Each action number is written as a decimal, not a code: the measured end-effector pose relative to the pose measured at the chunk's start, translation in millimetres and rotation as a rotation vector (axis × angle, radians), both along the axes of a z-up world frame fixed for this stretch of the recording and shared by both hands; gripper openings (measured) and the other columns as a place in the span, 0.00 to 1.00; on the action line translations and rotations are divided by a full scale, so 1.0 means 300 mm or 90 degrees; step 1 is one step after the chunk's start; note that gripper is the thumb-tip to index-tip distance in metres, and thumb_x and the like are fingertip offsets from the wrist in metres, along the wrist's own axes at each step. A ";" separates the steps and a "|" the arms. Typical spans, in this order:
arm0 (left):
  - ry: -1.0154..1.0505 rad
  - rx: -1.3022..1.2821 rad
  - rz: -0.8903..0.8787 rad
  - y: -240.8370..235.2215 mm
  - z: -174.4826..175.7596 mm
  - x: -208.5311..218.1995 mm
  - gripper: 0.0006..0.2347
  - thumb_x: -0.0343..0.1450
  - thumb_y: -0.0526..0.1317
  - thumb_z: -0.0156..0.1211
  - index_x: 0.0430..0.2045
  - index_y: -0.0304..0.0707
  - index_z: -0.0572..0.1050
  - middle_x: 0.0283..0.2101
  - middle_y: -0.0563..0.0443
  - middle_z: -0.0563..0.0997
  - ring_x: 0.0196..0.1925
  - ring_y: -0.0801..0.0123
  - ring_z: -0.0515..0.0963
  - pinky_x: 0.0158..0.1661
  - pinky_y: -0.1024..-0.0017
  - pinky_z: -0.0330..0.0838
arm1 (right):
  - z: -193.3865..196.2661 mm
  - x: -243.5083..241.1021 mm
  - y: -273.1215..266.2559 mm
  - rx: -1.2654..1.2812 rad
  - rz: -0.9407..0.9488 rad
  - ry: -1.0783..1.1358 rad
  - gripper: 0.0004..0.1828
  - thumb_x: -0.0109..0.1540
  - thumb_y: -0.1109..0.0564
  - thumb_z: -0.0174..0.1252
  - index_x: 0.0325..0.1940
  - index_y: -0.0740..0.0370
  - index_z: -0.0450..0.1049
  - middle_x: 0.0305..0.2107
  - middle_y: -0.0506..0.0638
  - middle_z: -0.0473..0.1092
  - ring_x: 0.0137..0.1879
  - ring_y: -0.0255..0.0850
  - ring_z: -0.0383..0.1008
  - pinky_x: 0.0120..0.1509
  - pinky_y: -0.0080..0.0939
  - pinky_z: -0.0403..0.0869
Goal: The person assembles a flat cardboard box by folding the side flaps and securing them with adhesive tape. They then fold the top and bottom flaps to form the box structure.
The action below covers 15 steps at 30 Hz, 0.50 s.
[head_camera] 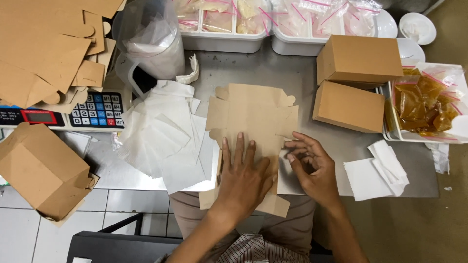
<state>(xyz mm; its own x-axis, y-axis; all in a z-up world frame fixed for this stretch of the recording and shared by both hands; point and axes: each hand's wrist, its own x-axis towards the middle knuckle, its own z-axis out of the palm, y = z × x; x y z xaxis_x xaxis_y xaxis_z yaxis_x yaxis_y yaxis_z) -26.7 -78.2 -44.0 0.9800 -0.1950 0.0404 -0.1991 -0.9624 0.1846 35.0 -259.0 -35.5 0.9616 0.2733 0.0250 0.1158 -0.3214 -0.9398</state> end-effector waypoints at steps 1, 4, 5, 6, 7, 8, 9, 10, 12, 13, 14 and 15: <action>0.000 0.000 0.004 0.010 0.035 0.022 0.17 0.76 0.58 0.46 0.40 0.50 0.76 0.68 0.29 0.68 0.77 0.27 0.52 0.69 0.27 0.37 | 0.001 0.012 0.010 0.000 0.004 0.000 0.27 0.63 0.64 0.59 0.68 0.61 0.68 0.49 0.53 0.78 0.47 0.36 0.76 0.49 0.32 0.73; 0.233 -0.043 0.013 0.042 0.128 0.081 0.26 0.76 0.58 0.45 0.64 0.43 0.64 0.72 0.27 0.62 0.77 0.30 0.52 0.69 0.27 0.20 | 0.014 0.048 0.035 -0.048 0.064 -0.004 0.29 0.62 0.68 0.57 0.69 0.61 0.69 0.49 0.59 0.80 0.39 0.45 0.81 0.32 0.39 0.75; 0.248 -0.043 0.004 0.055 0.151 0.097 0.27 0.76 0.58 0.44 0.68 0.46 0.57 0.72 0.26 0.61 0.76 0.28 0.52 0.68 0.27 0.19 | 0.022 0.062 0.039 -0.091 0.095 -0.016 0.30 0.61 0.69 0.56 0.69 0.60 0.69 0.48 0.58 0.81 0.32 0.45 0.80 0.28 0.40 0.74; 0.263 -0.042 -0.004 0.067 0.173 0.115 0.30 0.76 0.59 0.44 0.71 0.49 0.50 0.72 0.26 0.60 0.76 0.27 0.52 0.68 0.27 0.18 | 0.029 0.077 0.043 -0.133 0.126 -0.029 0.30 0.61 0.69 0.55 0.69 0.59 0.69 0.47 0.56 0.81 0.26 0.46 0.78 0.25 0.40 0.72; 0.263 -0.042 -0.003 0.076 0.177 0.127 0.30 0.76 0.59 0.44 0.71 0.49 0.50 0.72 0.26 0.60 0.76 0.27 0.52 0.68 0.27 0.18 | 0.024 0.100 0.041 -0.132 0.127 -0.029 0.30 0.61 0.69 0.55 0.69 0.59 0.69 0.47 0.56 0.81 0.26 0.46 0.78 0.25 0.40 0.72; 0.268 -0.015 -0.023 0.083 0.181 0.140 0.30 0.76 0.58 0.43 0.74 0.53 0.48 0.72 0.28 0.61 0.75 0.26 0.54 0.68 0.26 0.19 | 0.019 0.125 0.038 -0.176 0.154 -0.051 0.30 0.61 0.67 0.57 0.68 0.57 0.70 0.43 0.55 0.82 0.23 0.45 0.76 0.23 0.39 0.71; 0.275 0.009 -0.046 0.086 0.183 0.152 0.31 0.77 0.58 0.42 0.76 0.57 0.45 0.72 0.29 0.62 0.75 0.25 0.55 0.68 0.25 0.21 | 0.013 0.145 0.029 -0.222 0.179 -0.071 0.29 0.61 0.65 0.58 0.67 0.55 0.71 0.38 0.53 0.83 0.19 0.44 0.74 0.22 0.39 0.70; 0.276 0.009 -0.048 0.093 0.178 0.165 0.31 0.77 0.58 0.42 0.76 0.57 0.45 0.72 0.29 0.62 0.75 0.25 0.55 0.68 0.25 0.21 | 0.022 0.169 0.033 -0.222 0.177 -0.069 0.29 0.61 0.65 0.58 0.67 0.55 0.71 0.38 0.53 0.83 0.19 0.44 0.74 0.22 0.39 0.70; 0.262 0.026 -0.041 0.106 0.166 0.191 0.26 0.76 0.58 0.41 0.72 0.57 0.60 0.71 0.32 0.65 0.74 0.27 0.58 0.68 0.24 0.25 | 0.039 0.218 0.041 -0.254 0.244 -0.088 0.27 0.60 0.66 0.58 0.65 0.58 0.73 0.41 0.54 0.83 0.22 0.48 0.76 0.23 0.42 0.72; 0.266 0.026 -0.043 0.108 0.159 0.202 0.26 0.76 0.58 0.41 0.72 0.57 0.60 0.71 0.32 0.65 0.74 0.27 0.58 0.68 0.24 0.25 | 0.063 0.226 0.050 -0.254 0.243 -0.084 0.27 0.60 0.66 0.58 0.65 0.58 0.73 0.41 0.54 0.83 0.22 0.48 0.76 0.23 0.42 0.72; 0.280 0.039 -0.038 0.109 0.151 0.213 0.26 0.76 0.59 0.40 0.71 0.55 0.62 0.71 0.33 0.64 0.74 0.28 0.58 0.68 0.24 0.24 | 0.089 0.234 0.058 -0.257 0.255 -0.094 0.24 0.61 0.66 0.58 0.63 0.60 0.74 0.39 0.55 0.83 0.27 0.51 0.79 0.27 0.44 0.75; 0.293 0.052 -0.033 0.111 0.144 0.226 0.27 0.76 0.60 0.39 0.69 0.53 0.63 0.71 0.34 0.64 0.74 0.29 0.57 0.68 0.24 0.24 | 0.115 0.246 0.067 -0.259 0.266 -0.106 0.21 0.62 0.65 0.57 0.60 0.62 0.75 0.38 0.57 0.83 0.31 0.53 0.82 0.30 0.47 0.78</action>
